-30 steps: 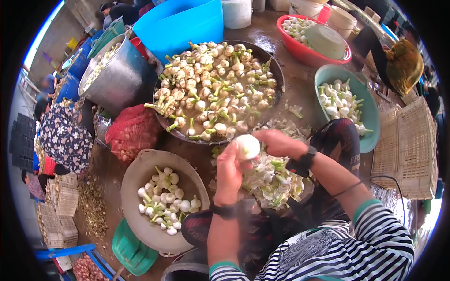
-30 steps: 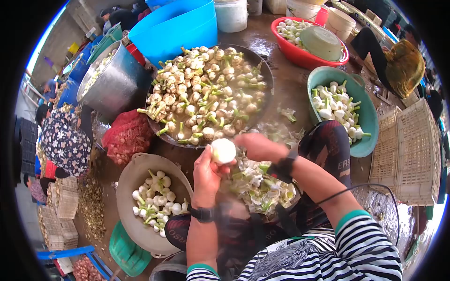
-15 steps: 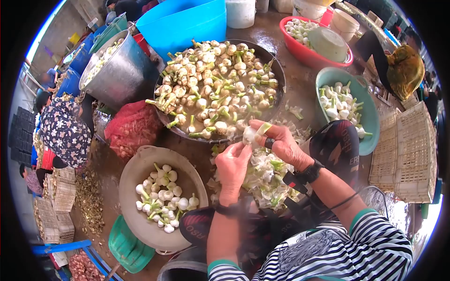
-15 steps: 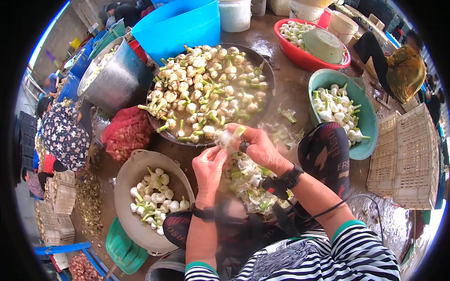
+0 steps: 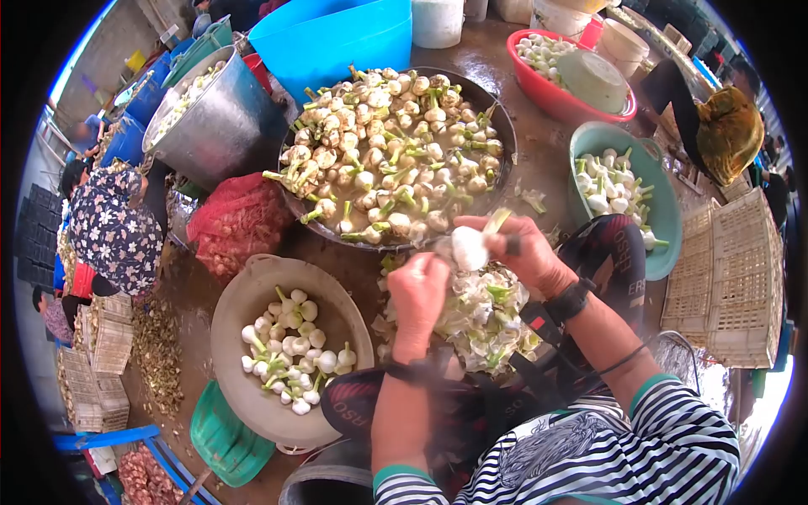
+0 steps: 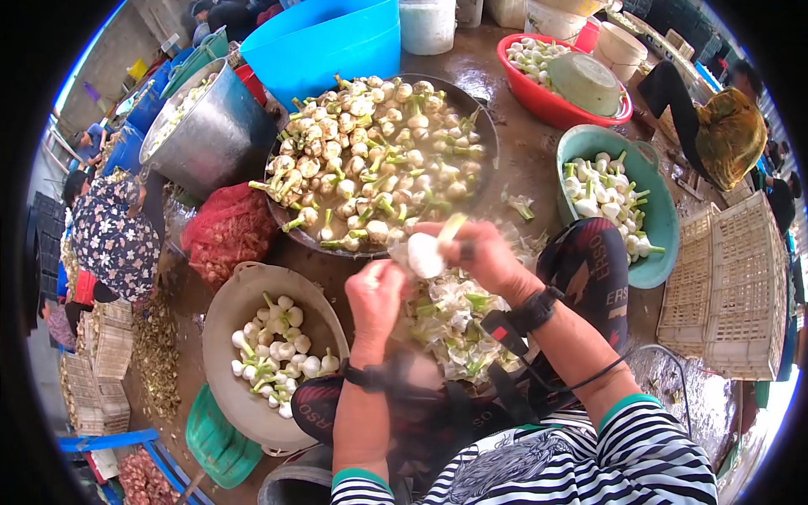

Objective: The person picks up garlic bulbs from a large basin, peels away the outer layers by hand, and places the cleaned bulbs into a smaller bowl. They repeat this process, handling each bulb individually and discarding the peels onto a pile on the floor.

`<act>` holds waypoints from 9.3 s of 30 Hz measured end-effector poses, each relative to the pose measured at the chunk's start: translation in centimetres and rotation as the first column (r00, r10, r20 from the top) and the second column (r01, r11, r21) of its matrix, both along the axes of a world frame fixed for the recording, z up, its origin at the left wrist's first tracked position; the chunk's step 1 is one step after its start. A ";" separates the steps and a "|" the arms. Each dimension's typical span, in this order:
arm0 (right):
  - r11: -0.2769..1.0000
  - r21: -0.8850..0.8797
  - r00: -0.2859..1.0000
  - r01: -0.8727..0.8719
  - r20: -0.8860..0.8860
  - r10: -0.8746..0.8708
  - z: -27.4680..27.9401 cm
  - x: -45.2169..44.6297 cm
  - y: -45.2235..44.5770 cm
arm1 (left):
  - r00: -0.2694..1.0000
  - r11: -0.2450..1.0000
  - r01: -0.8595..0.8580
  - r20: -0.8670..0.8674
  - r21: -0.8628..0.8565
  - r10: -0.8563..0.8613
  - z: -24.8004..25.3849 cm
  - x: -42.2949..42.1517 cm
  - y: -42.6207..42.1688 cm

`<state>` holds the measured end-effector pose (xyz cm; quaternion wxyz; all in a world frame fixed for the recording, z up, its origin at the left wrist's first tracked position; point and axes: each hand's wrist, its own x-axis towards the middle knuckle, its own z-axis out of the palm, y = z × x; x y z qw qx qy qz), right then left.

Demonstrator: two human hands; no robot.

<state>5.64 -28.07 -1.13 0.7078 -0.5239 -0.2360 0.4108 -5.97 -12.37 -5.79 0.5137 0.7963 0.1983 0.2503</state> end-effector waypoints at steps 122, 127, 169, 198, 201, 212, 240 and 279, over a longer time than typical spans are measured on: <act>0.990 -0.140 0.590 -0.016 0.798 0.122 1.8 -0.5 5.5 | 0.844 -0.046 0.486 0.455 -0.873 0.282 0.5 0.8 2.5; 0.988 -0.150 0.444 -0.028 0.884 0.147 0.6 -0.5 6.8 | 0.749 -0.153 0.650 0.593 -0.744 0.296 -0.1 0.6 2.2; 0.628 -0.630 0.512 0.457 0.763 0.394 -8.2 1.3 6.2 | 0.885 0.112 0.401 0.416 -0.909 0.209 -0.6 0.4 2.6; 0.466 -0.830 0.174 0.307 0.530 0.830 1.7 21.6 -0.1 | 0.997 0.360 -0.014 0.014 -0.933 0.076 2.5 2.4 -1.3; 0.707 -0.700 0.163 0.097 0.712 0.683 -1.0 18.5 8.1 | 0.992 0.337 0.003 0.047 -0.942 0.121 2.3 2.0 -0.8; 0.832 -0.519 0.250 -0.193 0.794 0.554 -13.9 6.5 36.2 | 0.887 0.335 -0.199 -0.024 -0.921 0.461 2.8 2.1 2.3; 0.988 -0.110 0.758 0.110 0.652 -0.012 -0.1 5.3 6.0 | 0.985 0.978 -0.170 -0.006 0.117 0.172 6.5 4.3 -4.2; 0.969 -0.132 0.975 0.208 -0.057 -0.216 1.4 11.4 5.5 | 0.974 0.964 0.173 0.182 -0.202 -0.137 4.0 9.5 -1.1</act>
